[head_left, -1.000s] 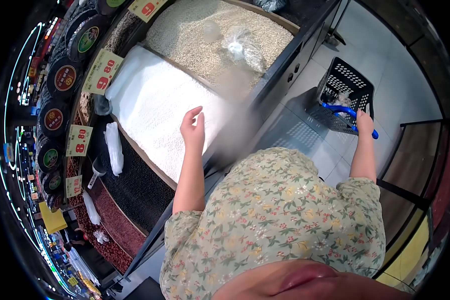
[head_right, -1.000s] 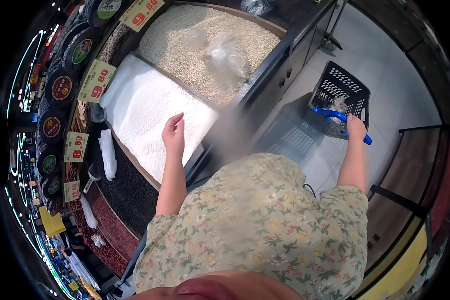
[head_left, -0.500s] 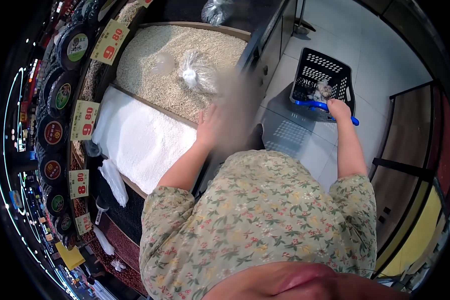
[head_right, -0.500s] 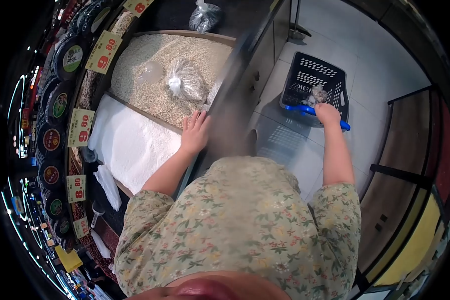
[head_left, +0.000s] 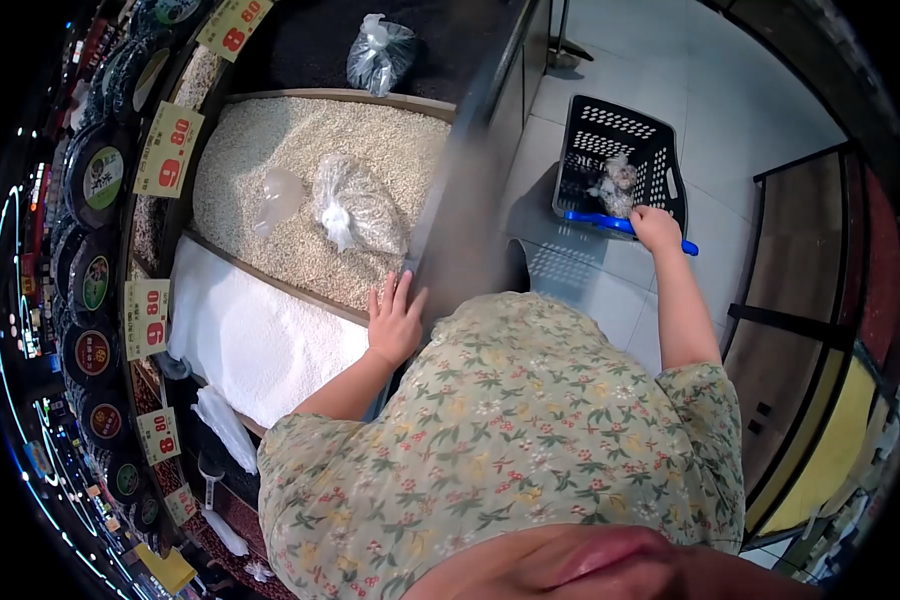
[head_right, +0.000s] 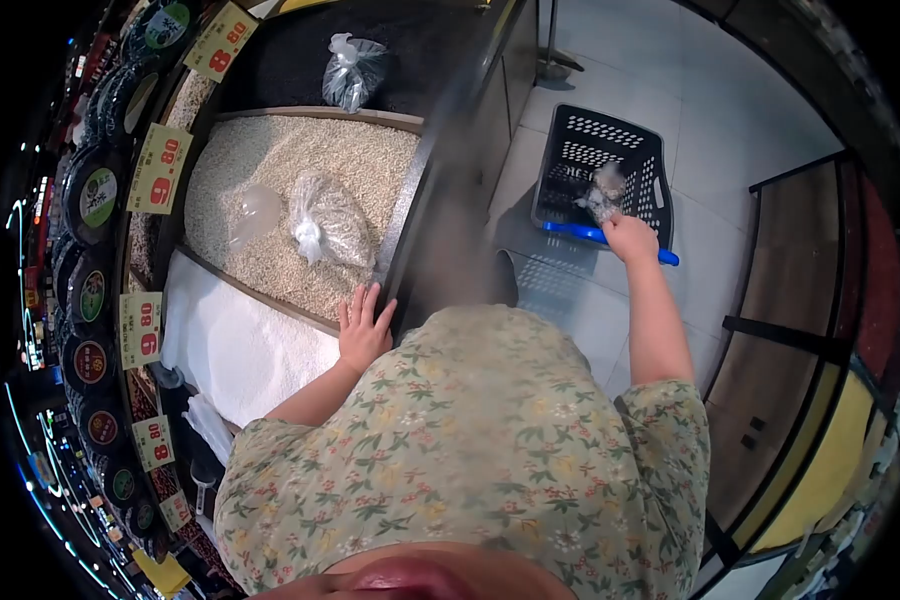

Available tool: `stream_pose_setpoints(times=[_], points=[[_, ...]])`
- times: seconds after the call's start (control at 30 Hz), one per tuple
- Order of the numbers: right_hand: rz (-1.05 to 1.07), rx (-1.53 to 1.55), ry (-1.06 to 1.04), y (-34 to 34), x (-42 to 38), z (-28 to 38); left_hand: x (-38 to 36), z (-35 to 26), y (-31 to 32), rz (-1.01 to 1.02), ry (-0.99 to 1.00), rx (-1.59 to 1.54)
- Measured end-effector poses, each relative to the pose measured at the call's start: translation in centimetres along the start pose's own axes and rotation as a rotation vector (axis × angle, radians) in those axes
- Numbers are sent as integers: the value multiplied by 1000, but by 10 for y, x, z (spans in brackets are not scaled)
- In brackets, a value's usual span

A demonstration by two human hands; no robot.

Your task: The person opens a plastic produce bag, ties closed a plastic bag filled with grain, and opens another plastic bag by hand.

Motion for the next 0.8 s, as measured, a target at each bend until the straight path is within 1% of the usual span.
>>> stream_pose_setpoints(times=[0.03, 0.07, 0.1, 0.17, 0.3, 0.33, 0.43, 0.47, 0.57, 0.63, 0.7, 0.8], points=[[10, -2, -6, -1, 5, 1, 1, 1, 1, 17, -9, -32], [8, 16, -12, 0, 12, 1, 0, 3, 4, 18, 0, 45], [-1, 16, -6, -4, 17, 4, -2, 5, 6, 41, -1, 30], [22, -20, -10, -6, 34, 4, 0, 7, 5, -25, -7, -36], [19, -37, 10, -12, 67, 3, 0, 11, 12, -61, -4, -25], [22, -37, 6, -14, 74, 5, 0, 12, 14, -56, -1, 15], [36, -35, -9, -16, 101, 7, 0, 16, 16, -29, 8, 3], [45, -27, -5, -15, 112, 4, -1, 17, 20, 17, -14, -29], [52, -27, -39, -16, 141, 5, 1, 19, 20, 43, -53, -59], [80, -36, -57, -20, 158, 6, 1, 21, 23, 38, -77, -72], [50, 30, -20, -22, 174, 2, 3, 20, 23, 24, -70, -44], [38, 27, -28, -24, 197, 2, 3, 22, 25, 33, -90, -50]])
Point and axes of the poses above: each hand's wrist, its own x-axis towards the middle knuckle, its own y-axis out of the palm, z = x × y, the point moved 5 cm from there along x, towards the middle knuckle, and after that the axes turned 2 degrees about y, right-handed, at the moved point
